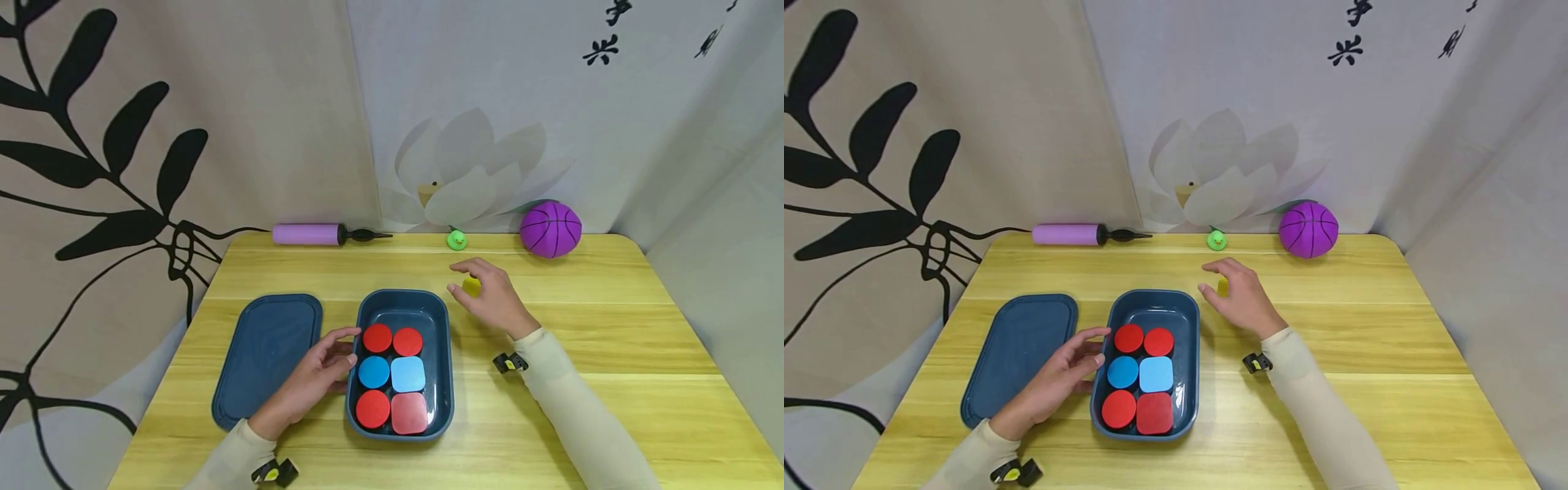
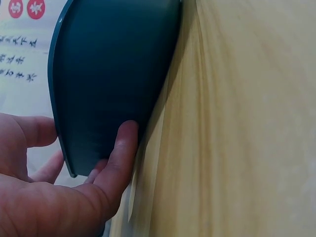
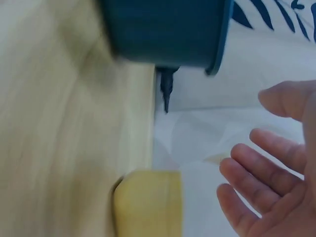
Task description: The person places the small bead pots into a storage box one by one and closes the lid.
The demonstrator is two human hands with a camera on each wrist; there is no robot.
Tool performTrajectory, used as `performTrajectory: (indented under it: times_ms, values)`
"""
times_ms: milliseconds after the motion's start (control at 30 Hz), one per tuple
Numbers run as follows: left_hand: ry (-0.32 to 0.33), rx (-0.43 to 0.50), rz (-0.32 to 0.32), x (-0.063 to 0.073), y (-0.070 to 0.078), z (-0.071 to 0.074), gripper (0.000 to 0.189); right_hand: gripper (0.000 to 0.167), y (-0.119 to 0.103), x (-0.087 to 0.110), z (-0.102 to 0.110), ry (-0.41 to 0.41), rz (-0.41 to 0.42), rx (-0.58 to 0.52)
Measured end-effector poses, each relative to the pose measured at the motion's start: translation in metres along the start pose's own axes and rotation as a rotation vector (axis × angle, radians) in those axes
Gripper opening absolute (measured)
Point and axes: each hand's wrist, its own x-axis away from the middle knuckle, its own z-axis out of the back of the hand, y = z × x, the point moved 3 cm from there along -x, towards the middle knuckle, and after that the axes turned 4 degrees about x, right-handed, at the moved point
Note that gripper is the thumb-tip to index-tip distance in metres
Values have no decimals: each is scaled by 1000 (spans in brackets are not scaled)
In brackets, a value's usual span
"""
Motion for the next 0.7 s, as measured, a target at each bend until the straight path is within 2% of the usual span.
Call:
performTrajectory:
  times_ms: [267, 500, 700]
  values:
    - [3, -3, 3, 0, 1, -1, 53, 56, 29, 4, 1, -58, -153, 62]
    - [4, 4, 7, 0, 0, -2, 54, 73, 43, 12, 0, -137, -283, 118]
    - [4, 5, 6, 0, 1, -2, 54, 72, 49, 15, 0, -156, -311, 137]
